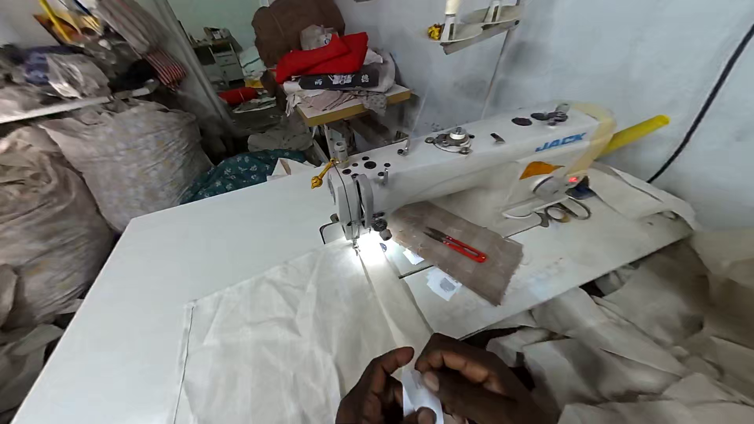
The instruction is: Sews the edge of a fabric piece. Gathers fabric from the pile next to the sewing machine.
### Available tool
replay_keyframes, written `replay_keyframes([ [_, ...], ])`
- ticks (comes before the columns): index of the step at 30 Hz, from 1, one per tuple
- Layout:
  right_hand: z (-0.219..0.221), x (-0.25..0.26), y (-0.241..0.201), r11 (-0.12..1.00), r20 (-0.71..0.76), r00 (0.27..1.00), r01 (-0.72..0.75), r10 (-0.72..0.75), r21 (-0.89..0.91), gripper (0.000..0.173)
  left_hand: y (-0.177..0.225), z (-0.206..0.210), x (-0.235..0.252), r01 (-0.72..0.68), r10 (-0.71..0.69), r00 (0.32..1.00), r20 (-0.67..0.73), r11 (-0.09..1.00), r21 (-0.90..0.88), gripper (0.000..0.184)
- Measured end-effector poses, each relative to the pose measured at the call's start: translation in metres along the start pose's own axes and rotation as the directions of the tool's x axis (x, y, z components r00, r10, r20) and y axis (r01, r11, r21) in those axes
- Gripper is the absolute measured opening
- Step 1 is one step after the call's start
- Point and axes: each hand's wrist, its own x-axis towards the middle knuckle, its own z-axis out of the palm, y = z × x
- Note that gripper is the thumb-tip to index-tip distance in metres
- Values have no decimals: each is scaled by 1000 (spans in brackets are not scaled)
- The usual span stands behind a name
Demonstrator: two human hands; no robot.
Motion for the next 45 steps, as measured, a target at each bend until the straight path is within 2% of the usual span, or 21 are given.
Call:
replay_keyframes([
  [2, -1, -2, 4, 950, -6, 981, 188, -196, -249, 28, -2, 0, -2, 19, -30, 996, -85, 992, -125, 38],
  [4, -5, -3, 6, 790, 115, 912, 399, -393, -465, 24, -2, -3, -2, 57, -90, 987, -134, 971, -233, 32],
  [7, -7, -5, 14, 622, 309, 791, 608, -528, -494, 14, -5, -4, -2, 114, -161, 981, -108, 930, -351, 23],
  [9, -8, -5, 18, 612, 327, 766, 640, -553, -464, 12, -10, -1, -1, 153, -205, 975, -91, 903, -401, 21],
  [11, -7, -3, 15, 729, 300, 811, 584, -503, -357, 14, -12, 2, 3, 176, -240, 965, -106, 891, -418, 28],
  [13, -2, -3, 12, 846, 268, 874, 470, -406, -252, 18, -14, 2, 6, 133, -218, 965, -145, 885, -445, 31],
  [15, 7, -4, 13, 923, 117, 947, 319, -300, -215, 19, -14, 4, 8, 72, -183, 962, -200, 884, -462, 34],
  [17, 14, -2, 15, 974, -87, 976, 191, -202, -123, 17, -18, 6, 5, -10, -121, 964, -237, 873, -487, 35],
  [19, 19, 1, 13, 994, -167, 980, 106, -106, -10, 30, -18, 11, 2, -72, -70, 958, -279, 882, -466, 36],
  [20, 20, 1, 13, 996, -183, 980, 85, -78, 33, 32, -18, 12, 2, -88, -53, 955, -293, 889, -450, 36],
  [23, 21, 2, 15, 994, -183, 982, 60, -43, 88, 27, -18, 13, 1, -96, -37, 954, -296, 903, -420, 36],
  [28, 15, 4, 17, 998, -173, 984, 50, -42, 42, 16, -18, 13, 2, -84, -17, 964, -265, 927, -366, 33],
  [32, 17, 5, 22, 999, -245, 969, 47, -41, 17, 10, -26, 12, 3, -139, 89, 979, -182, 948, -286, 27],
  [35, 21, 5, 27, 964, -206, 972, -58, 113, 258, 13, -30, 18, 6, -113, -10, 947, -320, 925, -364, 19],
  [38, 18, 4, 32, 798, -54, 958, -201, 280, 567, 14, -29, 16, 8, -44, -156, 933, -324, 846, -532, 22],
  [39, 15, 3, 36, 772, 20, 965, -222, 262, 596, 15, -28, 13, 7, -13, -186, 935, -301, 832, -555, 23],
  [42, 1, 7, 46, 846, 247, 965, -203, 87, 494, 51, -28, 1, 6, 94, -238, 952, -191, 824, -558, 24],
  [43, -2, 8, 47, 862, 290, 954, -203, 68, 465, 52, -28, -2, 5, 123, -253, 954, -164, 823, -554, 24],
  [45, -3, 10, 48, 860, 322, 944, -225, 75, 459, 41, -28, -3, 6, 161, -278, 951, -138, 823, -545, 24],
])
